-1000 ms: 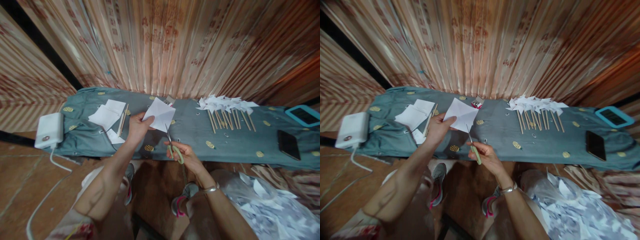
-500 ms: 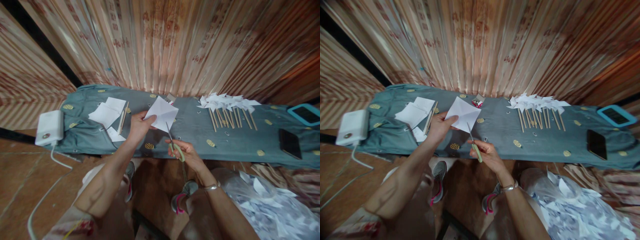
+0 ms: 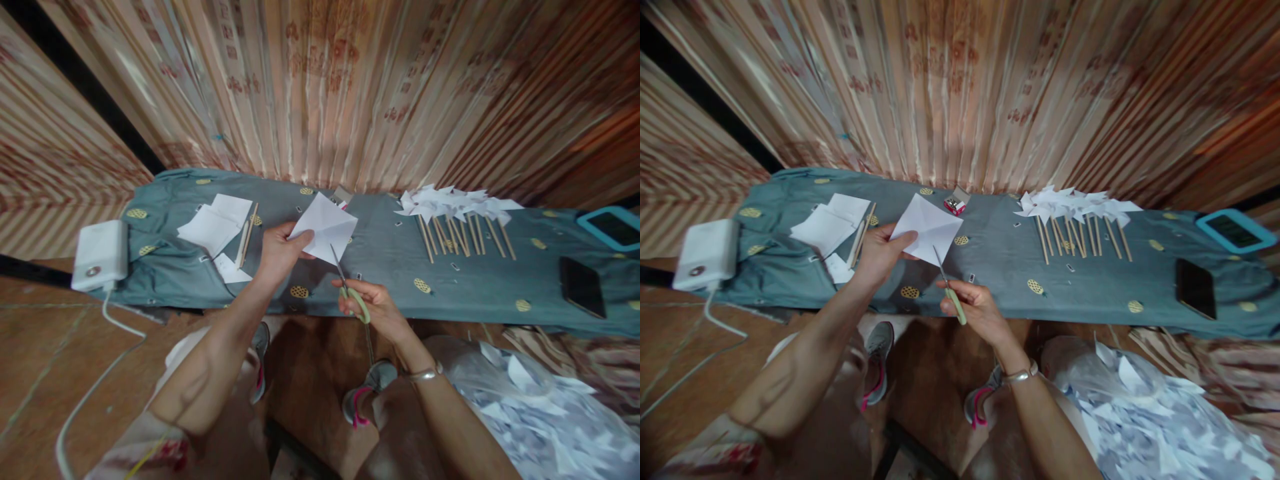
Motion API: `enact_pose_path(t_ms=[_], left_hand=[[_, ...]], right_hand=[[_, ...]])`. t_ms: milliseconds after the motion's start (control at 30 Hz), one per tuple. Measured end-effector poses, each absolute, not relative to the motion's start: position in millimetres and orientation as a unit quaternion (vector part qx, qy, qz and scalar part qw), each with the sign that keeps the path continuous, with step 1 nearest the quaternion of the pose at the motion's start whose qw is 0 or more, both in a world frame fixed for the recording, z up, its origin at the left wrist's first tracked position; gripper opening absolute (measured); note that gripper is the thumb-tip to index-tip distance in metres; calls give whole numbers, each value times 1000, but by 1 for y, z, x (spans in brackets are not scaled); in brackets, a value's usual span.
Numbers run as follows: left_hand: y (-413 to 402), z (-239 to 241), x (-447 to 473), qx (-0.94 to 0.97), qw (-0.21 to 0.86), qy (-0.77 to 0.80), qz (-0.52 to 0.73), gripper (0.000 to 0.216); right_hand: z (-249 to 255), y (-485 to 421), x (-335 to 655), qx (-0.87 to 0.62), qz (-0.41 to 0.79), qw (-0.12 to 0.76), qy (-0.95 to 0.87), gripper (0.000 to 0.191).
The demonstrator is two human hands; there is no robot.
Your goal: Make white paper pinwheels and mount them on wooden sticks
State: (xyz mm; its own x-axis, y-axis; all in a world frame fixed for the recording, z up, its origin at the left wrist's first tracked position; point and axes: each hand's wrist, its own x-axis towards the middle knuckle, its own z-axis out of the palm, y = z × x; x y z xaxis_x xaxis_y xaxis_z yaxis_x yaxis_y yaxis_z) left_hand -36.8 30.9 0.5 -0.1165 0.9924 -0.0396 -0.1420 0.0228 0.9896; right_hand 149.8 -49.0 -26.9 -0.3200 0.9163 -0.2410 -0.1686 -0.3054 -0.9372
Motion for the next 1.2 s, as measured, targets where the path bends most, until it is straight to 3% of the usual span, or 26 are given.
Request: enact_pose_path(t_ms=[1200], left_hand=[[26,0,-32,422,536,487,545,25]], right_hand=[[-28,-48,146,-449,680,411,-408,45]])
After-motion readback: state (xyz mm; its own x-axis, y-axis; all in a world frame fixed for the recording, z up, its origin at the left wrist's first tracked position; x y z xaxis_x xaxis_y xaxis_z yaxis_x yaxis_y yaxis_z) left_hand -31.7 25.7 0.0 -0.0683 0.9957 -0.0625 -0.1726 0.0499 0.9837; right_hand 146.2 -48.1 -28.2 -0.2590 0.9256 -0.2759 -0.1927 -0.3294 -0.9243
